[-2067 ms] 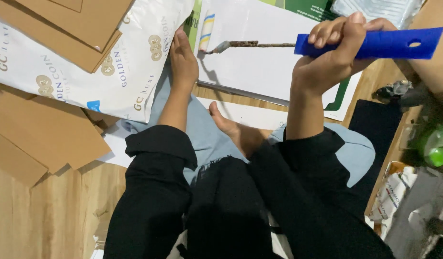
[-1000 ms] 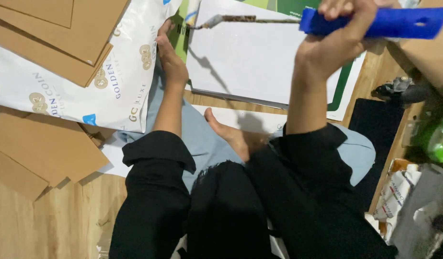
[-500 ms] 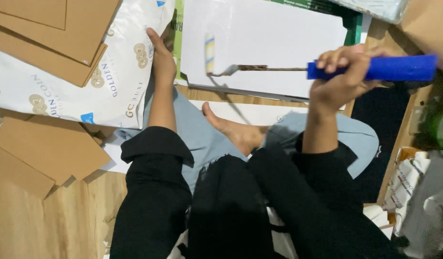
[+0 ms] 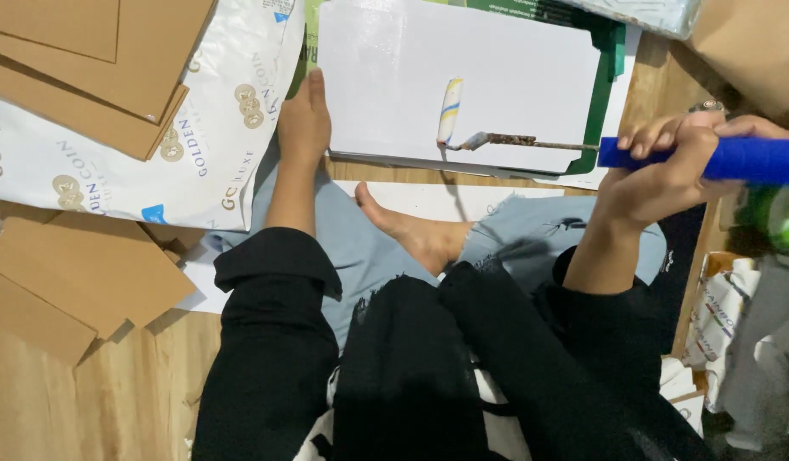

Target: Applying a liquid coating to individual sheets of paper using a small paint roller.

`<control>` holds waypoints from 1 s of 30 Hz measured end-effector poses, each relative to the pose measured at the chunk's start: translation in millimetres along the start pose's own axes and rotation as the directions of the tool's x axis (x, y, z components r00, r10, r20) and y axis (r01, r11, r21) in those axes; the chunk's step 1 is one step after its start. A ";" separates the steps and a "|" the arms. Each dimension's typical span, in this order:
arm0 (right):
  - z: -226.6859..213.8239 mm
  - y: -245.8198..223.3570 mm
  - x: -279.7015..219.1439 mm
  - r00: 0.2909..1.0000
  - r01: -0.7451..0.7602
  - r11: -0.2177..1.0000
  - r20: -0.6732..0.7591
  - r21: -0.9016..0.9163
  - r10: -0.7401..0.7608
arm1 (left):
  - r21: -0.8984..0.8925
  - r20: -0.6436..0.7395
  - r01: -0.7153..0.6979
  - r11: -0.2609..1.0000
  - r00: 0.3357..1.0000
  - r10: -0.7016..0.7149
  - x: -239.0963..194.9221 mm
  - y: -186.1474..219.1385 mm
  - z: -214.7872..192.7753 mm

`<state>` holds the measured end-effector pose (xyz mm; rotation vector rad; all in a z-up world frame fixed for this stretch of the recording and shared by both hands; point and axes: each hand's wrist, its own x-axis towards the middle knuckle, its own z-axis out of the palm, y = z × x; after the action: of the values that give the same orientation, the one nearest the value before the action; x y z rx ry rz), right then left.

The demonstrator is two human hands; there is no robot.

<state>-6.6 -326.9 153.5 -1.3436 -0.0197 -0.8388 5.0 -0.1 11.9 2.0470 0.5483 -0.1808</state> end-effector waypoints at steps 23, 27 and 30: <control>-181.8 51.6 104.3 0.919 -0.103 0.993 -0.386 -0.047 0.077 | -0.110 -0.081 0.074 0.991 0.993 -0.083 26.3 -43.6 29.8; -274.7 85.7 157.1 0.934 0.034 0.994 -0.352 -0.099 -0.067 | -0.125 -0.087 0.066 0.990 0.993 -0.078 30.4 -38.0 33.4; -172.2 96.2 128.3 0.911 0.072 0.990 -0.412 0.124 -0.014 | -0.071 -0.132 0.032 0.997 0.990 -0.041 36.1 -45.2 40.6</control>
<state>60.9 -542.0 85.8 -1.0199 0.2202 -1.1253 20.4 -4.3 -57.0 1.9928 0.6656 -0.0461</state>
